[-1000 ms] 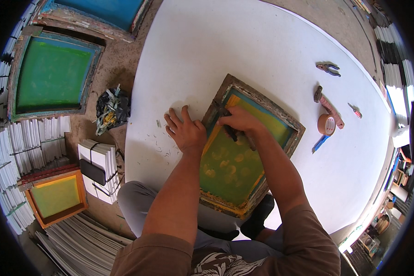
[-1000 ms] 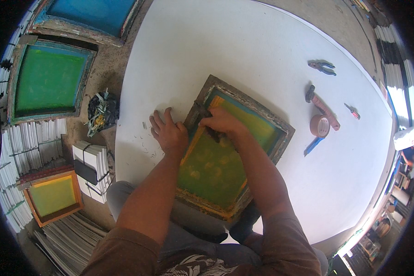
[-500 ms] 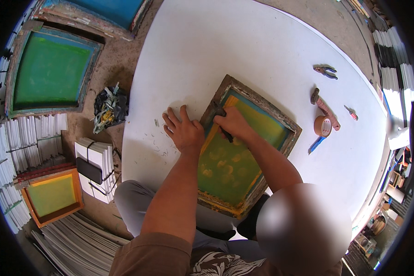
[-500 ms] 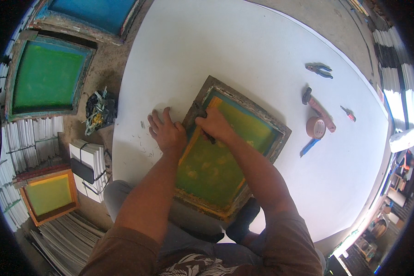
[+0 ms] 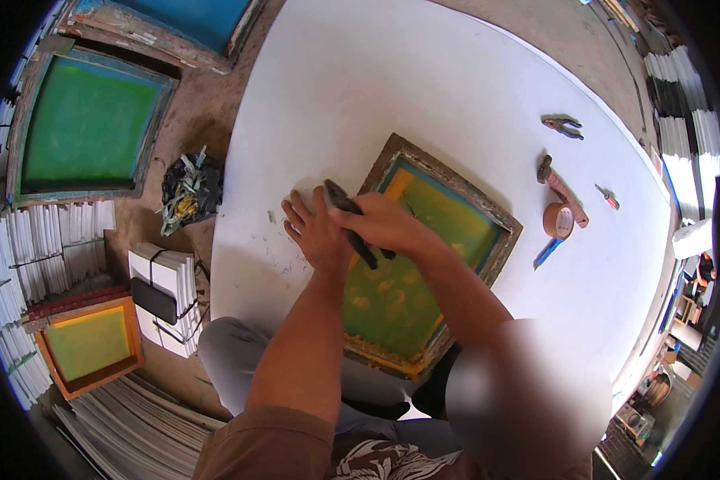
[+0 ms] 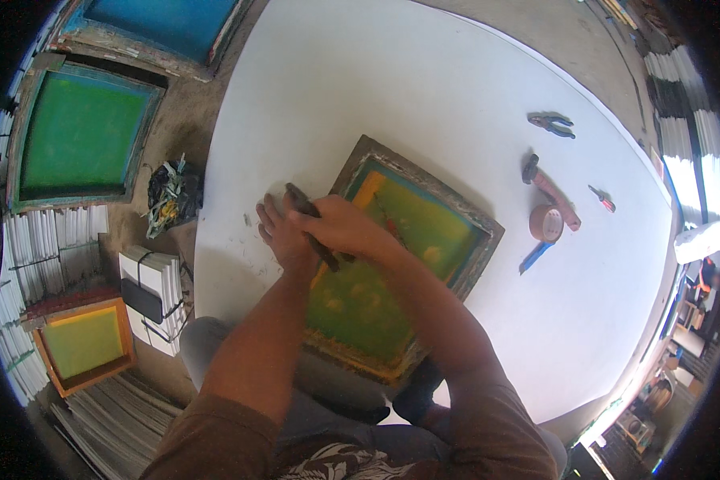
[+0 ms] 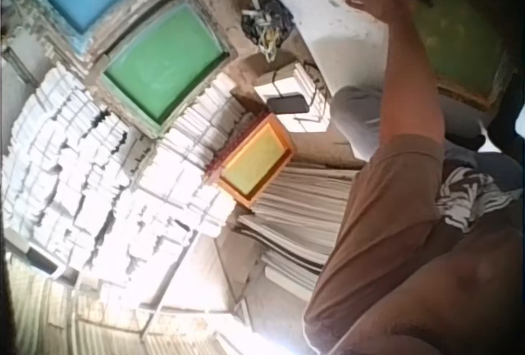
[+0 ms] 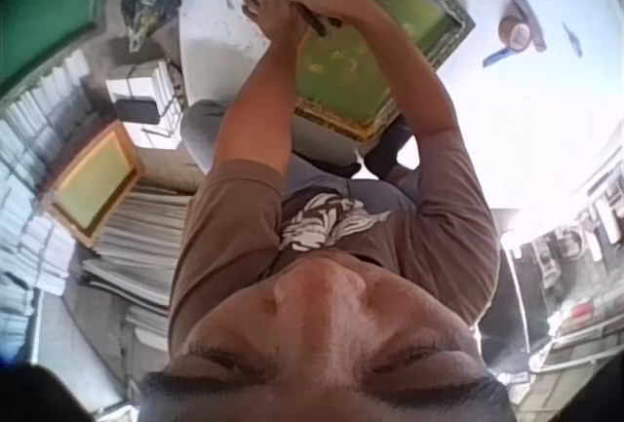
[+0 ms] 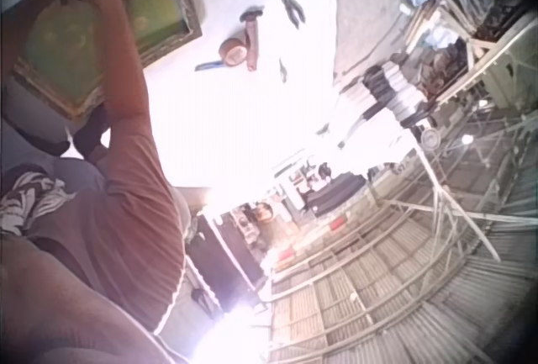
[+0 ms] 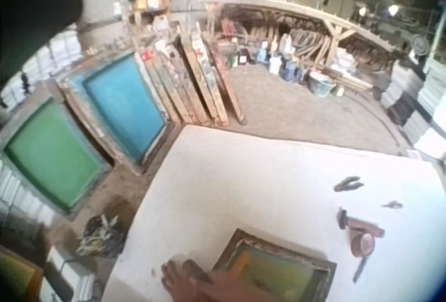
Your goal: The person sits on the floor and scrapes residue from the surface of a green screen printing frame using a utility knife and pliers. They remove debris from the frame edges and the surrounding floor, placing the waste into a black plastic bag.
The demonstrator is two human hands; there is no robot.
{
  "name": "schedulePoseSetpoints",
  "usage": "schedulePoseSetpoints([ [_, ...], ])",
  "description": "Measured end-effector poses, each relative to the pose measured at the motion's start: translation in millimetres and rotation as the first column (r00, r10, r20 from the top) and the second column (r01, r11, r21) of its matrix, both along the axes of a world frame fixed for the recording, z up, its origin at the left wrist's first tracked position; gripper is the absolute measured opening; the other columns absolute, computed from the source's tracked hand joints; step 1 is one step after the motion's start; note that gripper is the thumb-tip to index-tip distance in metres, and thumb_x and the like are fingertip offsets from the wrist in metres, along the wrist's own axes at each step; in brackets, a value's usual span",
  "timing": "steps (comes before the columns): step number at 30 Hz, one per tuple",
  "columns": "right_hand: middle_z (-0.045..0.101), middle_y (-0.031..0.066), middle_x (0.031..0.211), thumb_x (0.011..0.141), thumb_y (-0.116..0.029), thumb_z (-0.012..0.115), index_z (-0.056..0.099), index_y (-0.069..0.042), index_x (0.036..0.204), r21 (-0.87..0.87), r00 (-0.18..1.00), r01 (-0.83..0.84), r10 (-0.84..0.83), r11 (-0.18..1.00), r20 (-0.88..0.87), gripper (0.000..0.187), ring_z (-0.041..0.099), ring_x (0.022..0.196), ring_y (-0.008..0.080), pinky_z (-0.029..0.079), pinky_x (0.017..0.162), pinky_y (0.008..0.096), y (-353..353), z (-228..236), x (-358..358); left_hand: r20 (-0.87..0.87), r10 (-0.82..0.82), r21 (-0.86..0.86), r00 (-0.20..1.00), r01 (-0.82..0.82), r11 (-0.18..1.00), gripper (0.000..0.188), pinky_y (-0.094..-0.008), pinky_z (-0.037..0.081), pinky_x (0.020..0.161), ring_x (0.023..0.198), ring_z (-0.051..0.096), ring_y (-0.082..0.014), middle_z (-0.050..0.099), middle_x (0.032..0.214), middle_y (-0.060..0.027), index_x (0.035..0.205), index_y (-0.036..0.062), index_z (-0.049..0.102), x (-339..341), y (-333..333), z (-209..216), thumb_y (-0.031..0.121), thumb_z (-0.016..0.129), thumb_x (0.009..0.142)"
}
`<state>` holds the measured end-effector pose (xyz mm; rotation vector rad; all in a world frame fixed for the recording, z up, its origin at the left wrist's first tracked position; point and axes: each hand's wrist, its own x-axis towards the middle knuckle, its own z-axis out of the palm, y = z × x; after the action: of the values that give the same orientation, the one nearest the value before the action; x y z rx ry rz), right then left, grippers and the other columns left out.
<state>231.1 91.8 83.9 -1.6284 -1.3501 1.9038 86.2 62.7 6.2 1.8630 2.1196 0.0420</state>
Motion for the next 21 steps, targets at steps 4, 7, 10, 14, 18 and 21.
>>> schedulePoseSetpoints([
  [4, 0.068, 0.0084, 0.080, 0.102, -0.044, 0.066, 0.067, 0.003, 0.102, -0.212, 0.950, 0.073, -0.133, 0.975, -0.281, 0.047, 0.068, 0.070, 0.0159, 0.055, 0.055, 0.0323, 18.4, 1.6, -21.4, 0.013, -0.051, 0.101, 0.999, 0.049, 0.994, 0.076, -0.0603, 0.023, 0.122, 0.158, 0.016, -0.0425, 0.025, 0.166, -0.0182, 0.149, 0.0173, 0.051, -8.1, -10.9, -25.4, 0.050, 0.072, 0.084],
  [7, 0.070, 0.0089, 0.088, 0.102, -0.044, 0.066, 0.067, 0.001, 0.105, -0.304, 0.857, 0.089, -0.229, 0.948, -0.462, 0.045, 0.070, 0.071, 0.0173, 0.057, 0.057, 0.0321, 19.9, 6.0, -26.6, -0.002, -0.056, 0.130, 0.998, 0.055, 0.990, 0.073, -0.0605, 0.023, 0.122, 0.158, 0.016, -0.0422, 0.026, 0.166, -0.0176, 0.148, 0.0175, 0.053, -10.3, -12.1, -28.6, 0.051, 0.070, 0.085],
  [10, 0.072, 0.0094, 0.093, 0.102, -0.043, 0.066, 0.067, 0.000, 0.110, -0.345, 0.859, 0.091, -0.249, 0.934, -0.448, 0.044, 0.071, 0.074, 0.0188, 0.059, 0.061, 0.0330, 14.2, 4.0, -20.4, -0.045, -0.056, 0.111, 0.997, 0.060, 0.992, 0.070, -0.0608, 0.022, 0.122, 0.157, 0.016, -0.0424, 0.026, 0.166, -0.0175, 0.147, 0.0176, 0.054, -7.6, -11.0, -27.2, 0.051, 0.068, 0.087],
  [14, 0.074, 0.0092, 0.097, 0.103, -0.046, 0.064, 0.067, -0.003, 0.117, -0.403, 0.856, 0.246, -0.392, 0.882, -0.337, 0.046, 0.071, 0.076, 0.0195, 0.059, 0.066, 0.0352, -5.3, -26.9, 11.0, 0.039, 0.008, 0.051, 0.999, -0.010, 0.999, 0.065, -0.0617, 0.026, 0.119, 0.155, 0.022, -0.0444, 0.029, 0.163, -0.0221, 0.153, 0.0130, 0.044, 2.3, -1.6, -4.6, 0.031, 0.062, 0.093],
  [18, 0.074, 0.0083, 0.099, 0.103, -0.049, 0.061, 0.068, -0.004, 0.118, -0.282, 0.889, 0.388, -0.437, 0.878, -0.138, 0.048, 0.073, 0.081, 0.0206, 0.059, 0.066, 0.0365, -22.9, -43.6, 36.0, -0.010, 0.042, 0.013, 0.999, -0.041, 0.999, 0.061, -0.0619, 0.022, 0.121, 0.155, 0.019, -0.0450, 0.028, 0.163, -0.0229, 0.151, 0.0134, 0.045, 5.3, 2.2, 2.1, 0.022, 0.057, 0.092],
  [21, 0.073, 0.0092, 0.101, 0.102, -0.050, 0.062, 0.068, -0.004, 0.117, -0.287, 0.928, 0.322, -0.361, 0.902, -0.091, 0.048, 0.072, 0.082, 0.0209, 0.058, 0.066, 0.0368, -26.1, -43.0, 54.1, 0.010, 0.059, 0.012, 0.998, -0.059, 0.998, 0.061, -0.0612, 0.020, 0.123, 0.156, 0.018, -0.0445, 0.028, 0.163, -0.0222, 0.150, 0.0158, 0.046, 6.0, 2.2, 1.5, 0.018, 0.056, 0.090],
])
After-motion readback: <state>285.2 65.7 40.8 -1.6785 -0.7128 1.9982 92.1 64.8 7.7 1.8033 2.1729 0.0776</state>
